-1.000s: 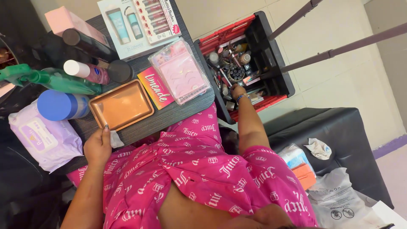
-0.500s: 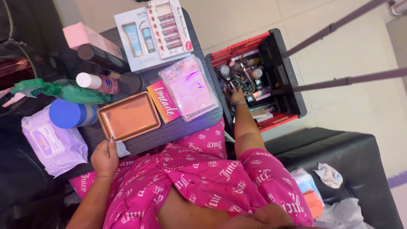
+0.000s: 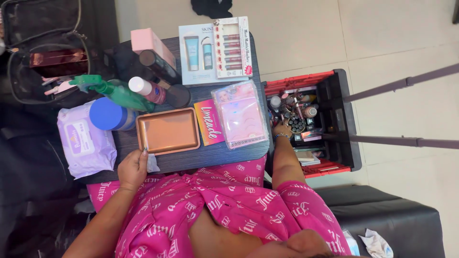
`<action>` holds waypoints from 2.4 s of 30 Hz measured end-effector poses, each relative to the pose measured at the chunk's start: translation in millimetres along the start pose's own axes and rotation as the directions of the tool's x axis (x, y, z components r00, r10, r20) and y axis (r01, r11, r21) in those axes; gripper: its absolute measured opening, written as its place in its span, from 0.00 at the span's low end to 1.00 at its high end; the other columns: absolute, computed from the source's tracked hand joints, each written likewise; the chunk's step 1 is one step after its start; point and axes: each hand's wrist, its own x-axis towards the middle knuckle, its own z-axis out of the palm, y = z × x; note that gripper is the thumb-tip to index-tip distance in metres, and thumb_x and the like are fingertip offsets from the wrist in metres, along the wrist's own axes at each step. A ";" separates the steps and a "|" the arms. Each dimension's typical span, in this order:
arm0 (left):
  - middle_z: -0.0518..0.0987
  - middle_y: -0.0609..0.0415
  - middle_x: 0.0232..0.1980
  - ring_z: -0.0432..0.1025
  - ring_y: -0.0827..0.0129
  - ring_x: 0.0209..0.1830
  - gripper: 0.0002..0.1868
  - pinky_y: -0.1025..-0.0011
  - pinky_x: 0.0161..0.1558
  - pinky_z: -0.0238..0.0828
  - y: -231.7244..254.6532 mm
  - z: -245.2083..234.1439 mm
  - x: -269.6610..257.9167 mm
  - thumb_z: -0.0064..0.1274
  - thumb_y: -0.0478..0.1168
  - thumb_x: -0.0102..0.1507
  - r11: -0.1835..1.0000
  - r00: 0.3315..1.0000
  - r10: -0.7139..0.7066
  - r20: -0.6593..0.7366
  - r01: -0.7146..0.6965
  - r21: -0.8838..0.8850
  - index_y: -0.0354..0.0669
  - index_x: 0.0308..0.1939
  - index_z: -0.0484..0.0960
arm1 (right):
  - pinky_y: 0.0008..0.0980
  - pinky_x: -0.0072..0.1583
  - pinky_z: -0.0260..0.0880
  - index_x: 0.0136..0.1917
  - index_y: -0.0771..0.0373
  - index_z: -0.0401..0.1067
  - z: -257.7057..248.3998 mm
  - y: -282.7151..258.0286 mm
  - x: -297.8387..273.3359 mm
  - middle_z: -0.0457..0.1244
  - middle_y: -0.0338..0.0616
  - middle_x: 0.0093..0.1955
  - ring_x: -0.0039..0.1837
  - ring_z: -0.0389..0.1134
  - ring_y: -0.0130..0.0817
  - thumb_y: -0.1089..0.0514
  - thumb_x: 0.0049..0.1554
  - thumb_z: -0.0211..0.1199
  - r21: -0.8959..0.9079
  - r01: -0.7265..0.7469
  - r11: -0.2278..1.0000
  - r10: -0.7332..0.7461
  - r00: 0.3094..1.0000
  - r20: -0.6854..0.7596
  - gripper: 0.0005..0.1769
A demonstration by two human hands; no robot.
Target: The person wipes various makeup containers and bottles with a white cloth, applying liquid from spray and pump bottles onto the cloth and the items before placing them back into a black bag or a red crate.
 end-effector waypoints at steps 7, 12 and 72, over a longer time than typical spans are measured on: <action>0.80 0.45 0.41 0.75 0.45 0.41 0.17 0.52 0.41 0.70 0.6 -2.3 0.5 0.44 0.50 0.72 0.998 0.999 0.032 -0.033 -0.033 -0.049 0.42 0.38 0.79 | 0.52 0.70 0.59 0.67 0.51 0.73 -10.8 -1.3 -14.6 0.48 0.47 0.79 0.74 0.52 0.62 0.41 0.57 0.61 0.116 0.012 0.993 -0.006 0.999 -0.050 0.27; 0.81 0.45 0.40 0.75 0.45 0.41 0.17 0.51 0.41 0.69 -3.9 -2.3 -1.0 0.44 0.50 0.71 0.995 0.998 0.038 -0.045 -0.042 -0.088 0.42 0.37 0.79 | 0.45 0.71 0.61 0.68 0.53 0.74 -31.7 16.2 -49.4 0.50 0.52 0.76 0.72 0.56 0.54 0.47 0.55 0.67 0.285 0.282 0.916 -0.189 0.931 -0.311 0.28; 0.82 0.56 0.48 0.78 0.76 0.44 0.19 0.76 0.45 0.76 -3.5 -100.4 7.1 0.56 0.34 0.67 -0.021 0.972 0.236 0.012 0.018 -1.000 0.38 0.62 0.74 | 0.29 0.48 0.71 0.58 0.64 0.72 -147.7 -281.7 -436.3 0.64 0.37 0.46 0.44 0.68 0.26 0.48 0.66 0.57 0.447 0.893 0.061 -0.998 0.055 0.027 0.17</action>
